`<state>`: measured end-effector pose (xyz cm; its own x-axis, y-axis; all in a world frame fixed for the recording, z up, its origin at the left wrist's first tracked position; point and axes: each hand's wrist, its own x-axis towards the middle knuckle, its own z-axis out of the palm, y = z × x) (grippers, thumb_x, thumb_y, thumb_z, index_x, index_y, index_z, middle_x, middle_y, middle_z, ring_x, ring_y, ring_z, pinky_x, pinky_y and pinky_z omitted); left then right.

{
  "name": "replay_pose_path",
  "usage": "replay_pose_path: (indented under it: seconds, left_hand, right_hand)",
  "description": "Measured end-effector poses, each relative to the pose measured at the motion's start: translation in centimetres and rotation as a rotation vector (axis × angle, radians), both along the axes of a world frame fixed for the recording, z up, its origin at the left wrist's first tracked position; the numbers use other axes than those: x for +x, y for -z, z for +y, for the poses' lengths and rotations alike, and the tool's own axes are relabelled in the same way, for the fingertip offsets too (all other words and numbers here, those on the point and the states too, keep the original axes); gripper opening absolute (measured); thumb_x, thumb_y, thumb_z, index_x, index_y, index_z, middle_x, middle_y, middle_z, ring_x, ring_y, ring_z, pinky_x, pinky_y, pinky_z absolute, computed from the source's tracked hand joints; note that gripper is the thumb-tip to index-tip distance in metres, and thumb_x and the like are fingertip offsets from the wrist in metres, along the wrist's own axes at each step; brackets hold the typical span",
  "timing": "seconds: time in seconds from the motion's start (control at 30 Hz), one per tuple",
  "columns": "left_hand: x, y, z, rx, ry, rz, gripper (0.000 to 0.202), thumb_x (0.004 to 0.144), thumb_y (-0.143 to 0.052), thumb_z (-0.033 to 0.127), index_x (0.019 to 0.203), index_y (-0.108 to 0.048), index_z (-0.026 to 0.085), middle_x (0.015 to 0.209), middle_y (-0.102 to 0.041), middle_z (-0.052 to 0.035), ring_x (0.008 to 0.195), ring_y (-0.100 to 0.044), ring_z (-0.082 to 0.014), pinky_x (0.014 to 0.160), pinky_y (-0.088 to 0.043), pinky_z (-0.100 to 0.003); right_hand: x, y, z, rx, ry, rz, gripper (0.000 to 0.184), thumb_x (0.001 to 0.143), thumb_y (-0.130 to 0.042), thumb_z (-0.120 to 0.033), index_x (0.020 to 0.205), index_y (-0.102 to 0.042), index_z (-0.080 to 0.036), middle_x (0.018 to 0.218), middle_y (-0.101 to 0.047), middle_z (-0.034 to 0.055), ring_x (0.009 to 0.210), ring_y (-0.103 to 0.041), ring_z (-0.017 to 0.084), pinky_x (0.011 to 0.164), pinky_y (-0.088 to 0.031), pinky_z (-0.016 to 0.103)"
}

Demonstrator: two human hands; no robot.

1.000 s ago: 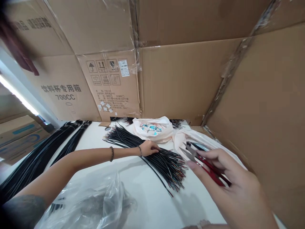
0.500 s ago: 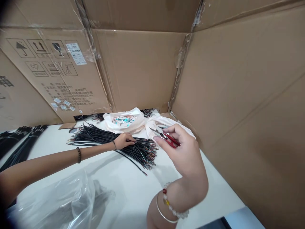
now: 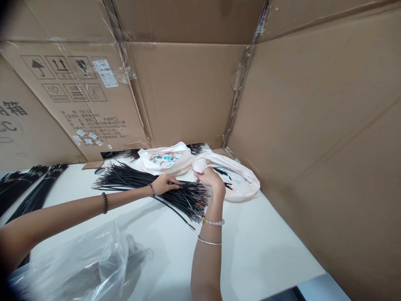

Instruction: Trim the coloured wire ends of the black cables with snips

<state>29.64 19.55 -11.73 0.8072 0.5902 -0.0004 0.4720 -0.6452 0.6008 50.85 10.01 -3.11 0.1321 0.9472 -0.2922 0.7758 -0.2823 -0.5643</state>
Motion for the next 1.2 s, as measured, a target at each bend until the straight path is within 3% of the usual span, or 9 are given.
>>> replay_pose_path:
  seconds: [0.27,0.63,0.93,1.07,1.2]
  left_hand:
    - [0.1,-0.5,-0.4,0.044,-0.011,0.034,0.029,0.093,-0.061,0.038,0.111,-0.063,0.014,0.109,-0.066,-0.0074,0.096,-0.064,-0.0188,0.087,-0.057,-0.04]
    - [-0.1,-0.1,-0.2,0.082,0.023,0.044,0.029,0.094,-0.06,0.038,0.11,-0.063,0.014,0.108,-0.066,-0.0073,0.096,-0.065,-0.0185,0.087,-0.057,-0.039]
    - [0.9,0.4,-0.4,0.152,0.1,0.077,0.03,0.094,-0.06,0.038,0.112,-0.063,0.014,0.111,-0.066,-0.0077,0.098,-0.065,-0.0194,0.089,-0.057,-0.041]
    - [1.3,-0.3,-0.8,0.217,0.144,0.123,0.032,0.093,-0.061,0.038,0.116,-0.062,0.016,0.119,-0.063,-0.0094,0.109,-0.062,-0.0221,0.097,-0.053,-0.046]
    - [0.1,-2.3,-2.1,0.312,0.119,0.152,0.044,0.092,-0.061,0.042,0.129,-0.056,0.018,0.133,-0.056,-0.0117,0.122,-0.055,-0.0276,0.104,-0.048,-0.053]
  right_hand:
    - [-0.9,-0.3,0.0,-0.169,-0.128,0.007,0.031,0.098,-0.057,-0.042,0.109,-0.065,-0.014,0.111,-0.066,0.0065,0.099,-0.064,0.021,0.088,-0.055,0.04]
    - [-0.3,-0.1,0.1,-0.269,-0.136,-0.075,0.027,0.096,-0.061,-0.037,0.111,-0.065,-0.014,0.114,-0.065,0.0062,0.1,-0.064,0.022,0.087,-0.056,0.039]
    - [1.1,-0.5,-0.9,-0.159,-0.006,-0.122,0.032,0.096,-0.06,-0.041,0.109,-0.065,-0.013,0.111,-0.065,0.0055,0.1,-0.064,0.023,0.087,-0.055,0.041]
    - [1.6,-1.2,-2.2,-0.113,0.049,-0.137,0.032,0.098,-0.057,-0.043,0.108,-0.065,-0.014,0.109,-0.066,0.0059,0.1,-0.064,0.021,0.088,-0.055,0.04]
    - [1.9,-2.0,-3.4,-0.096,0.083,-0.206,0.031,0.098,-0.056,-0.042,0.111,-0.064,-0.014,0.112,-0.065,0.0065,0.1,-0.064,0.021,0.089,-0.055,0.04]
